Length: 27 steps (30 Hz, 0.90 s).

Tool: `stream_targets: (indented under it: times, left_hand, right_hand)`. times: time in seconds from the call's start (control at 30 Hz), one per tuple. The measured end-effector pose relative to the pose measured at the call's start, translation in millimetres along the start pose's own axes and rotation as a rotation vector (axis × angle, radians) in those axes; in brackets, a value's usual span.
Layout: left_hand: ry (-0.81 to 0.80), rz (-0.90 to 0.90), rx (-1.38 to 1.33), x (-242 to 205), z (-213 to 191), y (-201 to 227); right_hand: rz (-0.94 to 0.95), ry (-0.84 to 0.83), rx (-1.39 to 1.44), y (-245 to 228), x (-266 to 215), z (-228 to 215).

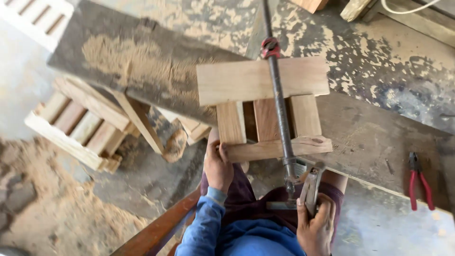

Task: The person hammers nails into a small wooden stool frame resting on a workbench, holding the frame steady with one hand while driving nails with a claw hammer. They reposition a bar clamp over the piece, adjust the wood, and finally lift the assembled stool frame off the bench.

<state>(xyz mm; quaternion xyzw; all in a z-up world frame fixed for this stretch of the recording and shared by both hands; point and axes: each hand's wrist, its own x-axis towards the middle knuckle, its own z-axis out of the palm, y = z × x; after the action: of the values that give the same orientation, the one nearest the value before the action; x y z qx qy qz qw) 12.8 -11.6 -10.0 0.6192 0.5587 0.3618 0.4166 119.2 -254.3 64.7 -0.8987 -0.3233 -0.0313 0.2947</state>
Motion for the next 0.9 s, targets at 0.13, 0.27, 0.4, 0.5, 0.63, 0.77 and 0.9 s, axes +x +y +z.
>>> stream_targets:
  times: [0.13, 0.27, 0.4, 0.5, 0.63, 0.77, 0.9]
  left_hand:
    - [-0.046, 0.068, 0.181, -3.2, -6.3, 13.5]
    - [-0.01, 0.213, 0.452, -6.3, -21.6, 45.2]
    - [0.027, 0.577, 0.412, 18.1, -8.4, 68.7]
    - [-0.236, 0.742, 0.296, 54.9, 30.3, 106.3]
    - [-0.4, 0.838, 0.174, 95.5, 94.9, 151.6]
    - [-0.527, 1.273, 0.261, 117.0, 127.1, 139.1]
    - [-0.68, 1.206, 0.167, 123.6, 131.5, 138.7]
  right_hand:
    - [-0.097, 0.046, -0.004, -0.6, 8.2, 8.3]
    - [-0.124, 0.053, 0.021, -1.8, 14.7, -1.6]
    - [-0.062, -0.036, 0.065, 12.5, 16.6, -4.9]
    - [-0.095, -0.021, 0.144, 13.2, 16.3, -10.9]
    - [-0.074, -0.041, 0.16, 18.3, 13.9, -10.9]
    - [0.031, 0.085, 0.104, 42.9, 20.3, -20.5]
    - [0.256, 0.115, 0.032, 130.9, 39.3, -5.7]
